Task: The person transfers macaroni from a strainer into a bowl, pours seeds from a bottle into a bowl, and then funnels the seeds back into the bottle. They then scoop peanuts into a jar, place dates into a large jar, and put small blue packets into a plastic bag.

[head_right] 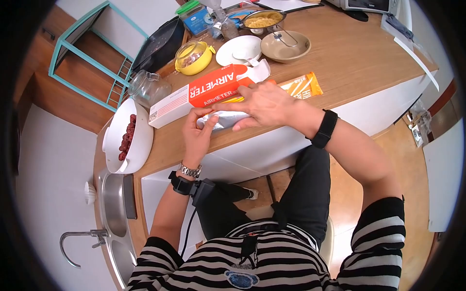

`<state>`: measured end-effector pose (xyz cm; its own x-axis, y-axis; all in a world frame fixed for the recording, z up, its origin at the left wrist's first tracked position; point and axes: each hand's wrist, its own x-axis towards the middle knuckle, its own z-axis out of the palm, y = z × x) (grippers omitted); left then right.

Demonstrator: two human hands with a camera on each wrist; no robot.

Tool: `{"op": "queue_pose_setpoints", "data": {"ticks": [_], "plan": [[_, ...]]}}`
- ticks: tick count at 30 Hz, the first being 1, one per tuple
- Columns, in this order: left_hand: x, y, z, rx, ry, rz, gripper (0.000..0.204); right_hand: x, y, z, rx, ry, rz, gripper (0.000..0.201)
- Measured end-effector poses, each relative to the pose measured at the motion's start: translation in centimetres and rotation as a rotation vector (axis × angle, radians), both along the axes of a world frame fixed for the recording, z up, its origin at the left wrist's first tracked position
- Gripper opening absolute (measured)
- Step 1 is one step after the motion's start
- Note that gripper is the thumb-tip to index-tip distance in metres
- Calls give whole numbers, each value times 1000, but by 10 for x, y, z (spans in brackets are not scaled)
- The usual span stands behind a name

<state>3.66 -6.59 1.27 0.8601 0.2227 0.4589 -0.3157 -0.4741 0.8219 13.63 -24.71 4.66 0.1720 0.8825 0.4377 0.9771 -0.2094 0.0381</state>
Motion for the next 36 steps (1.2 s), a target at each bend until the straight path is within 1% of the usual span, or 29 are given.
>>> {"op": "queue_pose_setpoints", "data": {"ticks": [3,5,6,8,9,11,13,14,16,17,18,19,20,22,26,27,29,30,32,33,34,35,36], "plan": [[6,-9,5,-2,26,-30,19,4,-7,-7,52,-19,-18,52],[10,-15,10,2,34,-43,19,2,-13,-8,81,64,-139,51],[12,-17,12,7,53,-45,20,2,-16,-6,87,68,-140,51],[18,-18,13,19,77,-48,21,0,-24,2,-81,58,-173,50],[23,-18,13,-6,104,-80,24,2,-26,0,-74,62,-176,50],[28,-21,15,-29,134,-112,26,10,-32,-5,-40,3,-139,46],[30,-27,20,-26,262,-113,31,16,-38,-8,-1,2,-130,45],[32,-29,19,-23,265,-113,31,18,-40,-10,34,-1,-120,43],[37,-33,18,-36,181,-161,34,18,-44,-9,52,6,-117,43],[38,-33,17,-33,185,-161,34,17,-46,-9,67,12,-114,43],[39,-33,15,-31,238,-156,33,19,-48,-11,71,16,-116,43],[40,-33,12,-30,290,-152,33,21,-50,-13,77,-4,-86,43],[41,-33,9,-26,293,-154,33,23,-51,-15,83,-24,-56,43],[41,-34,4,109,157,-144,31,21,-53,-15,76,-22,-74,43],[46,-33,12,125,130,-93,28,18,-53,-16,69,-12,-110,42],[48,-33,15,139,95,-56,28,18,-53,-16,72,-12,-108,42],[52,-31,22,153,58,-19,28,17,-54,-16,121,-78,-97,41],[54,-30,26,197,49,10,28,16,-55,-16,122,-79,-97,41],[59,-27,32,240,36,40,29,14,-58,-16,37,-136,-130,40],[61,-26,36,325,63,56,28,13,-59,-16,37,-138,-128,40],[64,-24,37,410,91,73,28,13,-59,-18,122,-203,-93,40],[68,-22,36,409,90,74,28,13,-60,-19,206,-267,-58,40],[74,-18,32,431,49,12,28,13,-63,-20,205,-267,-58,40]]}}
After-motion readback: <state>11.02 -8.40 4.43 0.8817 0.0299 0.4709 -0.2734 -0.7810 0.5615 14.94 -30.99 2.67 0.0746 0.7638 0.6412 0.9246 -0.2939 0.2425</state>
